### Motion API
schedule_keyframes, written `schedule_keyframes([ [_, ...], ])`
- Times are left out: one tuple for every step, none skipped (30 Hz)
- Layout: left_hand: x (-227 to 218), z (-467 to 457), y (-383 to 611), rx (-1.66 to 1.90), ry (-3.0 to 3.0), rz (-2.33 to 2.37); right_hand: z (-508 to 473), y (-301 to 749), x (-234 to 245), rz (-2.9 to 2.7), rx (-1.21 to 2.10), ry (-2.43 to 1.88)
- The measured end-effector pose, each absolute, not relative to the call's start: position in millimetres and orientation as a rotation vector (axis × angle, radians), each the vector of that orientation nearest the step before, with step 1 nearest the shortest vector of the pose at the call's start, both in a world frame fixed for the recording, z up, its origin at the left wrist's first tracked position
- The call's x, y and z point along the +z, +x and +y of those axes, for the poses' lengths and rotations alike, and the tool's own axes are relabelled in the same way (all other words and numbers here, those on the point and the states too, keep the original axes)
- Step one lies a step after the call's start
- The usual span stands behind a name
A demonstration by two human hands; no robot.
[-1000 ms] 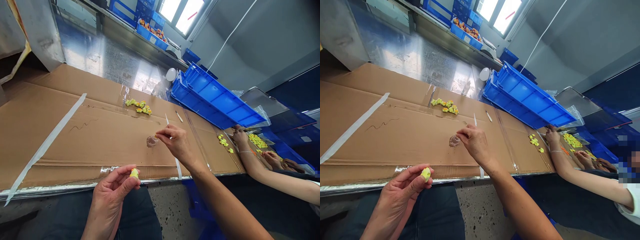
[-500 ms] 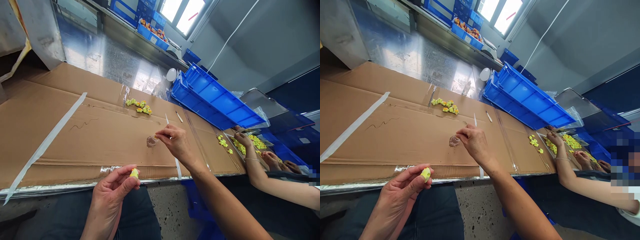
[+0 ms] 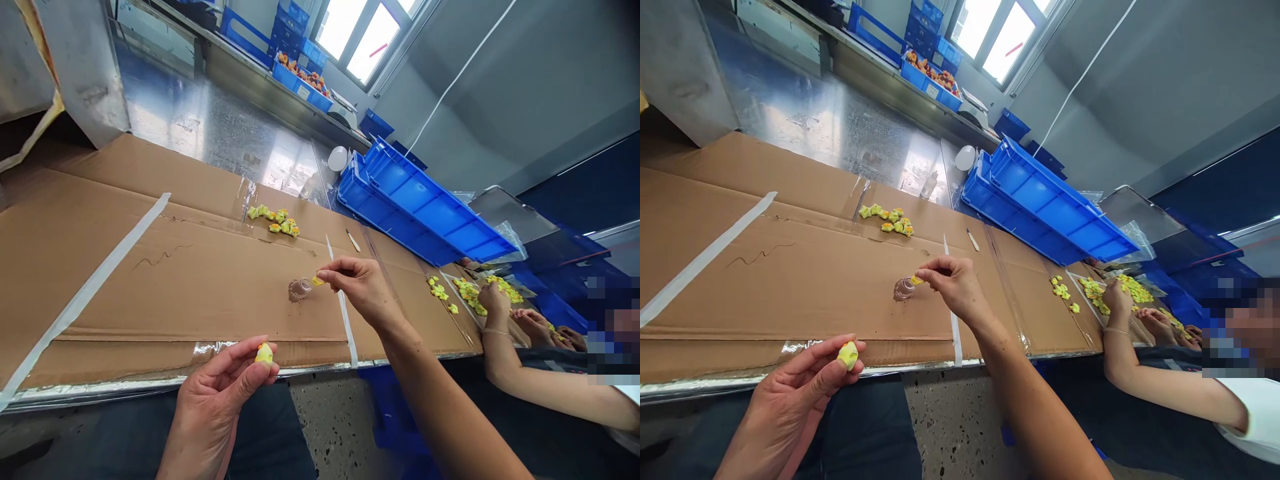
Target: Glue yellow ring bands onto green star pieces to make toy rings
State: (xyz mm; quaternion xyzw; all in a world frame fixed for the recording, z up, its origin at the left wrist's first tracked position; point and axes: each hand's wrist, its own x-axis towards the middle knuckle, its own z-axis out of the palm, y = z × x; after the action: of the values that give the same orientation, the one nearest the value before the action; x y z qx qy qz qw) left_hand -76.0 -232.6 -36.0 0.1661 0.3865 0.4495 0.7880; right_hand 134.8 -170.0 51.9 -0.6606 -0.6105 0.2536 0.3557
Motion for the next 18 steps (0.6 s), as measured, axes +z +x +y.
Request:
schedule_keyframes([
  [-36,-233,-76,0.971,0.355,0.831,-170,136,52,-1.537,0.707,-1.695],
  [-35,-233,-76,0.975,0.353,0.827,-169,138,52,-1.5,0.752,-1.681],
  [-33,-233,-75,0.982,0.351,0.822,-168,139,51,-1.466,0.791,-1.667],
  [-32,-233,-75,0.985,0.351,0.817,-167,141,49,-1.434,0.823,-1.653],
  [-31,-233,-75,0.983,0.35,0.815,-166,142,48,-1.406,0.849,-1.64],
  [-30,-233,-74,0.978,0.347,0.814,-165,144,46,-1.382,0.87,-1.629],
  [-29,-233,-74,0.971,0.338,0.813,-164,145,45,-1.362,0.886,-1.621],
  [-29,-233,-73,0.964,0.327,0.808,-164,146,44,-1.345,0.897,-1.615],
  [-29,-233,-72,0.961,0.317,0.793,-163,146,44,-1.331,0.905,-1.609],
  [-30,-233,-71,0.961,0.306,0.773,-163,146,44,-1.32,0.911,-1.604],
  [-31,-232,-70,0.964,0.294,0.751,-163,146,44,-1.311,0.914,-1.599],
  [-31,-232,-68,0.967,0.281,0.726,-164,144,46,-1.303,0.917,-1.591],
  [-31,-232,-67,0.975,0.264,0.707,-165,143,47,-1.297,0.918,-1.581],
  [-31,-232,-66,0.985,0.242,0.694,-167,140,50,-1.291,0.92,-1.57],
  [-29,-232,-65,0.996,0.216,0.688,-170,137,53,-1.288,0.922,-1.558],
  [-27,-232,-64,1.008,0.19,0.687,-172,134,56,-1.284,0.926,-1.546],
  [-24,-232,-63,1.018,0.168,0.689,-175,131,58,-1.28,0.931,-1.535],
  [-22,-232,-63,1.026,0.152,0.691,-178,128,61,-1.275,0.936,-1.525],
])
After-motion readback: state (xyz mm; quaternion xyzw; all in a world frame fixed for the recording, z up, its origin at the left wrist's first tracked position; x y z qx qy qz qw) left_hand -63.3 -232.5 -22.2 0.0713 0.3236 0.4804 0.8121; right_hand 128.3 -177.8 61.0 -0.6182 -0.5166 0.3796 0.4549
